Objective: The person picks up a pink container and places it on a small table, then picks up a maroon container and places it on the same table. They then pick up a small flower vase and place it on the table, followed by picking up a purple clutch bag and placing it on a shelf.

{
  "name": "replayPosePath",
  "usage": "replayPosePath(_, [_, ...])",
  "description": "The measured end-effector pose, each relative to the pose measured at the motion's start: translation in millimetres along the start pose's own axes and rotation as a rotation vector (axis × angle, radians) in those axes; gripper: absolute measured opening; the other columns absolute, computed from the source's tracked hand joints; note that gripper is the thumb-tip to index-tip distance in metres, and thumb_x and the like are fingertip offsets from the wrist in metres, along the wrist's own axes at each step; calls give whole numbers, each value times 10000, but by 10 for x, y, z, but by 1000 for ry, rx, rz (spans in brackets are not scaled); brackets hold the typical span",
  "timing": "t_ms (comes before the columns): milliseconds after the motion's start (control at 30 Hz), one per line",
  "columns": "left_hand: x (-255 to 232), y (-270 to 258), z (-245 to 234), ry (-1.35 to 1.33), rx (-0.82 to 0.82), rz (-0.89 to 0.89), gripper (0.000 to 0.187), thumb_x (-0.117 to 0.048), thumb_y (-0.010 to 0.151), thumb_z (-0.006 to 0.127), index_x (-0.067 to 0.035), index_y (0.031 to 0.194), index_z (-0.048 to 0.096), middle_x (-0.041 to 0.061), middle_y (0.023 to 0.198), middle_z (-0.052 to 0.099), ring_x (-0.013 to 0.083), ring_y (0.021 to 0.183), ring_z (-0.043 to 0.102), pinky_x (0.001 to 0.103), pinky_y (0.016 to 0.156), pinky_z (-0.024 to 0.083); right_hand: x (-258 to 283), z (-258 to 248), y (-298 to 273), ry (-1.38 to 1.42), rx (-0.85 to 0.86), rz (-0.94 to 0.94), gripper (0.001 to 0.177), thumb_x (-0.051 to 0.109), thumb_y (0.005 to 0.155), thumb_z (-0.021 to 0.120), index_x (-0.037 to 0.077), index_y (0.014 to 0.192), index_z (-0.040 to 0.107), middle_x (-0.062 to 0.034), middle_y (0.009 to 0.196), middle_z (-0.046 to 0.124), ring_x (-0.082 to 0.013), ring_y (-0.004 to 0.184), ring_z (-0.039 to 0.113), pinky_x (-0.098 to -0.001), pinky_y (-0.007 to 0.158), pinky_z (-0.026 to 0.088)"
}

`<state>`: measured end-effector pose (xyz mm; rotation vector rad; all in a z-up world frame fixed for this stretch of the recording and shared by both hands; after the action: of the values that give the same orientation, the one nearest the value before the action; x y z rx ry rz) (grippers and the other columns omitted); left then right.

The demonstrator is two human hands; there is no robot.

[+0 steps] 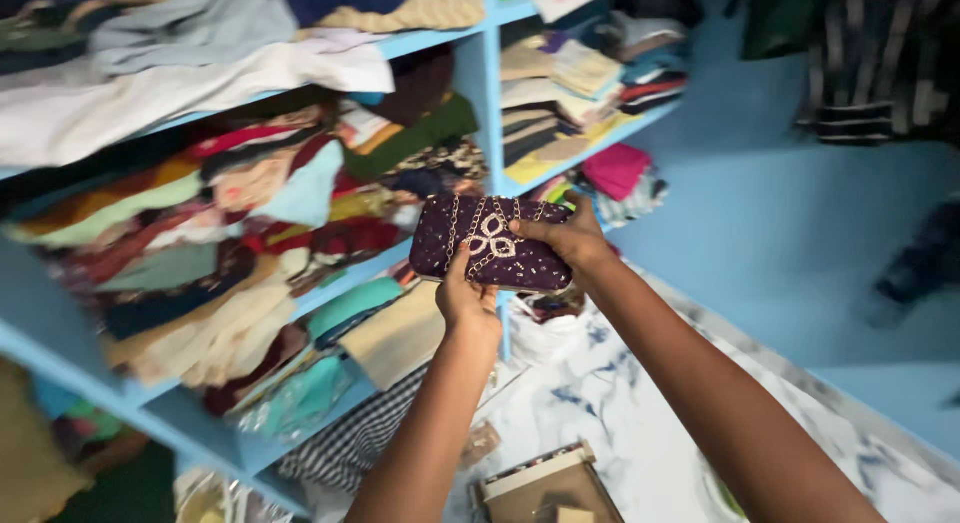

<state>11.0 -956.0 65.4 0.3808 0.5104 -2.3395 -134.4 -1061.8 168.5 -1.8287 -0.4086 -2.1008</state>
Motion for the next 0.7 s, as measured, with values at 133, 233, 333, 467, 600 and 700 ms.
replayPosePath(133, [445, -59, 248, 51, 28, -118, 306, -190, 856, 785, -48, 1110, 689, 53, 1018, 743, 170, 888, 723, 302, 732, 608, 177, -541, -121, -76, -135, -19, 1177, 150, 550, 967, 29, 1497, 278, -269, 1149, 666, -323, 811, 771, -430, 669, 681])
replayPosePath(233, [691, -145, 452, 59, 100, -174, 330, -201, 838, 790, -64, 1123, 695, 46, 1028, 745, 163, 880, 718, 293, 723, 585, 285, -834, -209, -101, -213, -33, 1181, 175, 554, 970, 10, 1501, 284, -292, 1178, 656, -318, 833, 765, -432, 686, 677])
replayPosePath(333, [926, -211, 472, 96, 80, -274, 355, -229, 846, 786, -74, 1147, 680, 35, 1049, 726, 149, 888, 702, 296, 758, 586, 322, -1133, -320, -149, -308, -24, 1219, 202, 559, 978, 11, 1517, 250, -287, 1231, 625, -318, 877, 765, -419, 717, 677])
replayPosePath(467, [1221, -302, 485, 138, 116, -330, 393, -246, 850, 796, -78, 1183, 671, 39, 1062, 710, 140, 889, 681, 293, 764, 569, 246, -1449, -505, -190, -412, 17, 1231, 245, 543, 975, 27, 1525, 265, -283, 1258, 614, -324, 910, 759, -417, 733, 670])
replayPosePath(600, [1495, -384, 427, 173, 128, -371, 409, -227, 839, 790, -103, 1205, 655, 43, 1068, 719, 147, 908, 693, 304, 771, 574, 120, -1699, -679, -192, -484, 48, 1236, 266, 536, 977, 33, 1527, 277, -283, 1264, 616, -320, 924, 756, -425, 744, 669])
replayPosePath(700, [1692, -400, 432, 199, 111, -395, 413, -232, 853, 790, -89, 1216, 655, 48, 1075, 724, 155, 925, 702, 306, 783, 585, 78, -1877, -717, -198, -525, 76, 1237, 270, 541, 979, 43, 1528, 270, -275, 1271, 606, -312, 935, 750, -427, 744, 667])
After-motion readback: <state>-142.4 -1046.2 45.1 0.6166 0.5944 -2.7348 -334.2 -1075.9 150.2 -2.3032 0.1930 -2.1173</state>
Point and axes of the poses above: each hand's wrist, its own y-axis towards the middle knuckle, its own z-axis out of the palm, x = y × z, the point moved 9 cm from there along y, towards the middle knuckle
